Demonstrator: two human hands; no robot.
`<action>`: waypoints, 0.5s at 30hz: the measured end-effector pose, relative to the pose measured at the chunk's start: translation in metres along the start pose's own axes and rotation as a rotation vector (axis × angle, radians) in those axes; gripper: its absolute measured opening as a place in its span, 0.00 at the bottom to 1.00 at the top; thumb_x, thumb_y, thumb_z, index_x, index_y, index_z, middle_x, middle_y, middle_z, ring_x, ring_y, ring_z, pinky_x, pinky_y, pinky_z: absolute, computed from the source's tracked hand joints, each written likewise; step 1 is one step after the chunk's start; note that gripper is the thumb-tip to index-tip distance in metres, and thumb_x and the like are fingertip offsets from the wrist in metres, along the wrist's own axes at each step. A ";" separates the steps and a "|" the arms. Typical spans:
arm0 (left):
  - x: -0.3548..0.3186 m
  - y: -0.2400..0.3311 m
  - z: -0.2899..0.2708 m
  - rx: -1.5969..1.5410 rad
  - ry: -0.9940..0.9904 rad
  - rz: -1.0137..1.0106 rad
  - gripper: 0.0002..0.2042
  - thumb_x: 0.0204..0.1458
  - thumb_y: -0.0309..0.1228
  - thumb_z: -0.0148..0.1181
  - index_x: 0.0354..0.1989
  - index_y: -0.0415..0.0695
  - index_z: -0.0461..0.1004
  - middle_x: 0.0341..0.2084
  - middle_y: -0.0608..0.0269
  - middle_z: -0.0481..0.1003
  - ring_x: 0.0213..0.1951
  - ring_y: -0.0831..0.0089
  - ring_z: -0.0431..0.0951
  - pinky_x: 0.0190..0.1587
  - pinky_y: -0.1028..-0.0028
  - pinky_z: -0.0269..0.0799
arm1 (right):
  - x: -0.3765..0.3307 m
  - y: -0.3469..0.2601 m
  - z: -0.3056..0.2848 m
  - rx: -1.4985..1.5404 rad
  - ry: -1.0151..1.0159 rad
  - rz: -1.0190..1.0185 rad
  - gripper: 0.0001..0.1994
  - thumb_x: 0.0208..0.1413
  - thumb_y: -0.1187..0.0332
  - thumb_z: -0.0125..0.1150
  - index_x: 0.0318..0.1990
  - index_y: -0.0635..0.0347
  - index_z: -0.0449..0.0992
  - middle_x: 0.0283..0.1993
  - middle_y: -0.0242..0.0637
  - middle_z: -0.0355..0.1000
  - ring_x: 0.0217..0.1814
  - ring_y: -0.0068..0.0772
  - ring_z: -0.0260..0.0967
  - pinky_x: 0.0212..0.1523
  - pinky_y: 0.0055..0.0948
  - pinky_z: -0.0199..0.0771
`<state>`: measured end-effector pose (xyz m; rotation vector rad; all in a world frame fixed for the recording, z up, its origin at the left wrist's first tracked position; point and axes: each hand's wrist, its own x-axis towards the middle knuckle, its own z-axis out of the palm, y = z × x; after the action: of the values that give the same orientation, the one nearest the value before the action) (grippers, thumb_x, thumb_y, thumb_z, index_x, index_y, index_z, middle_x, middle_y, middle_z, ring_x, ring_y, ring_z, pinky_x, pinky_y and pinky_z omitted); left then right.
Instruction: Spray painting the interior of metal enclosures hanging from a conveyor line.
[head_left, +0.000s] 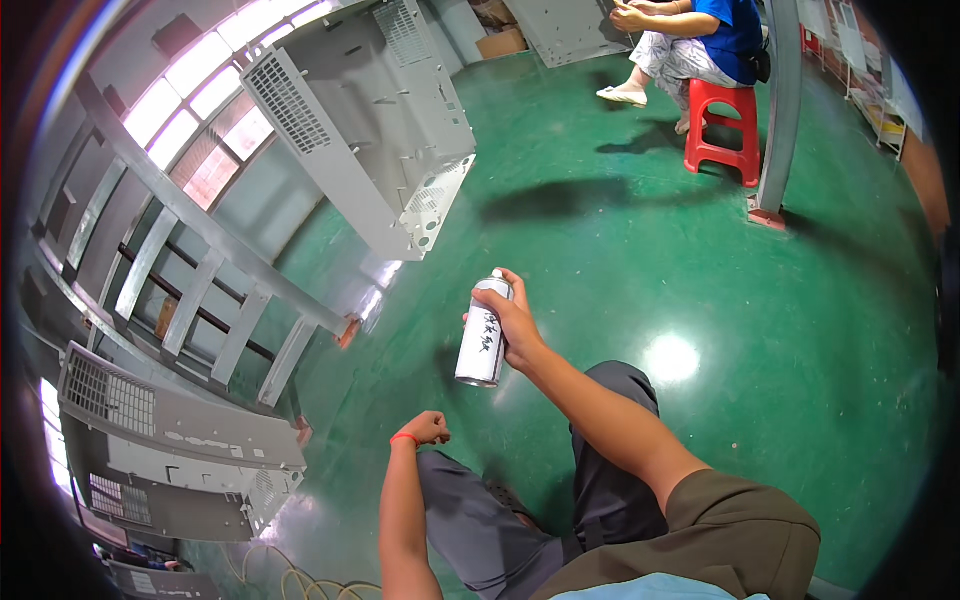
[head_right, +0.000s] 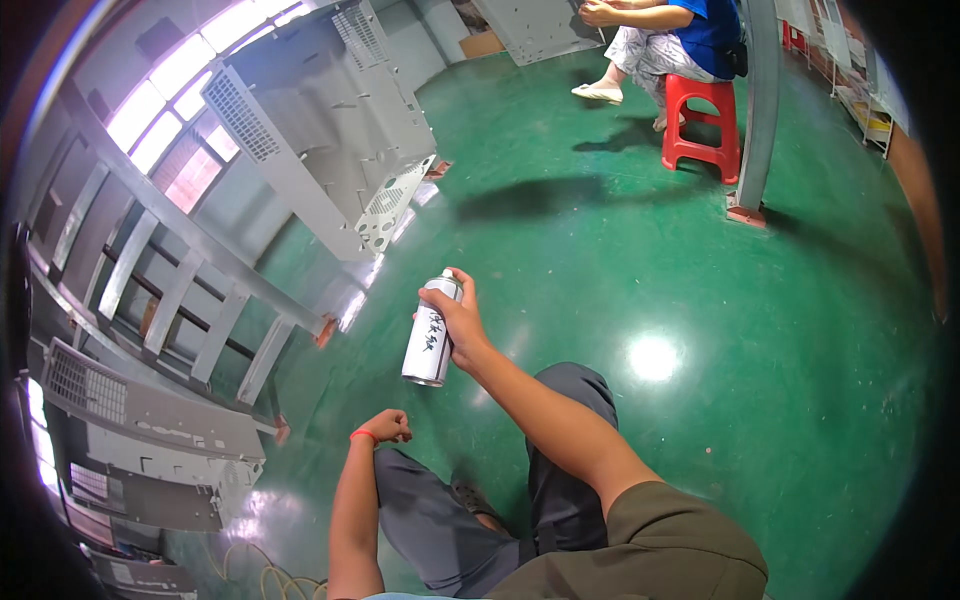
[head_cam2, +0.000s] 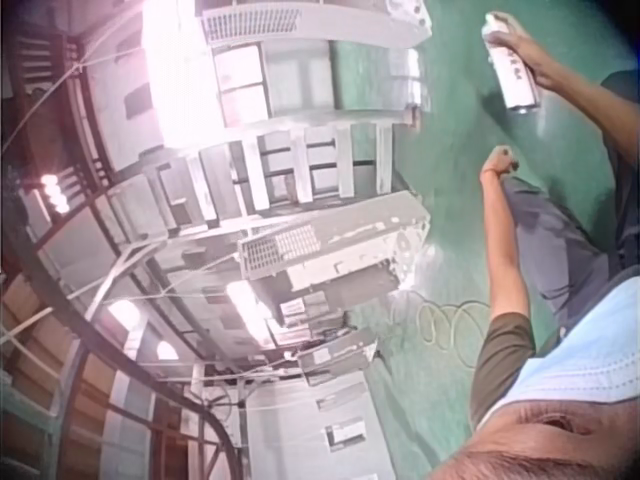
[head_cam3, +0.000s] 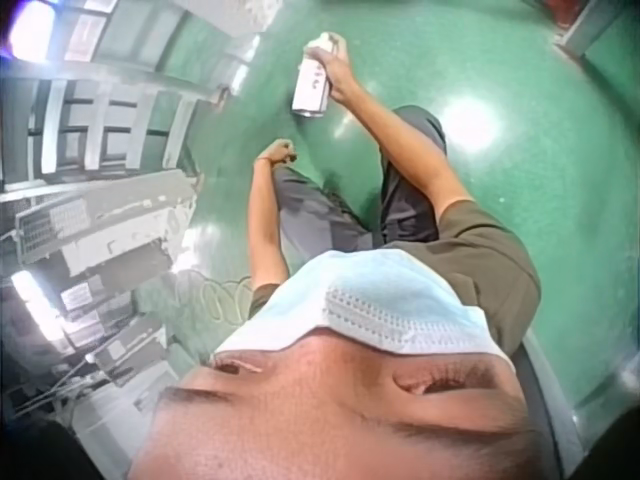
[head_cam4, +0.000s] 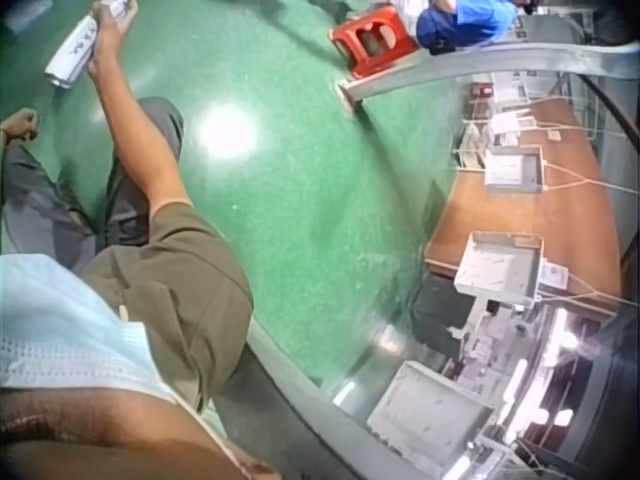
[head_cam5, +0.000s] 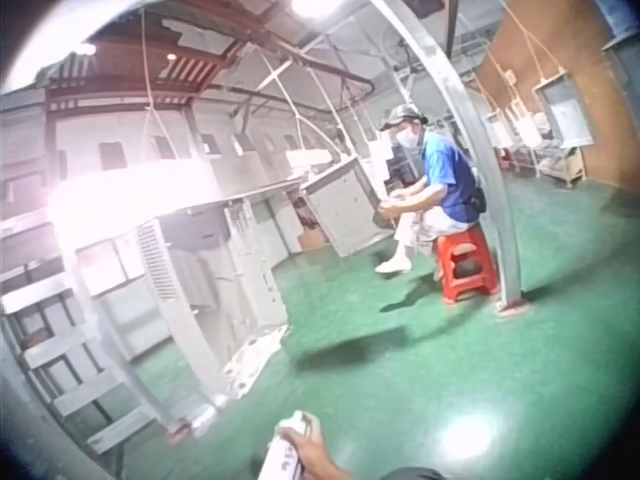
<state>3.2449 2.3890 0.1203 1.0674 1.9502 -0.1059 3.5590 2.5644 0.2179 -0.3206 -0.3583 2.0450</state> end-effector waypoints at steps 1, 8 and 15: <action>0.001 0.005 0.001 -0.012 0.000 -0.003 0.09 0.59 0.35 0.61 0.31 0.46 0.70 0.31 0.63 0.84 0.37 0.74 0.84 0.40 0.71 0.78 | 0.003 -0.003 -0.004 -0.015 0.000 0.000 0.38 0.59 0.71 0.69 0.71 0.46 0.51 0.45 0.42 0.72 0.34 0.38 0.81 0.31 0.41 0.87; 0.015 0.036 0.007 -0.128 0.064 -0.047 0.06 0.61 0.33 0.53 0.41 0.45 0.68 0.34 0.59 0.83 0.37 0.71 0.85 0.43 0.68 0.80 | 0.020 -0.016 -0.019 -0.028 -0.021 -0.013 0.37 0.60 0.70 0.68 0.71 0.45 0.50 0.46 0.42 0.71 0.35 0.40 0.81 0.33 0.42 0.88; 0.023 0.056 0.009 -0.154 0.078 -0.081 0.07 0.63 0.33 0.49 0.42 0.44 0.67 0.34 0.57 0.82 0.37 0.69 0.85 0.44 0.66 0.80 | 0.029 -0.026 -0.026 -0.056 -0.033 -0.010 0.37 0.60 0.69 0.67 0.72 0.45 0.50 0.46 0.42 0.71 0.36 0.40 0.81 0.34 0.43 0.88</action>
<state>3.2857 2.4346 0.1155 0.9034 2.0364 0.0414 3.5758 2.6048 0.2016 -0.3195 -0.4375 2.0354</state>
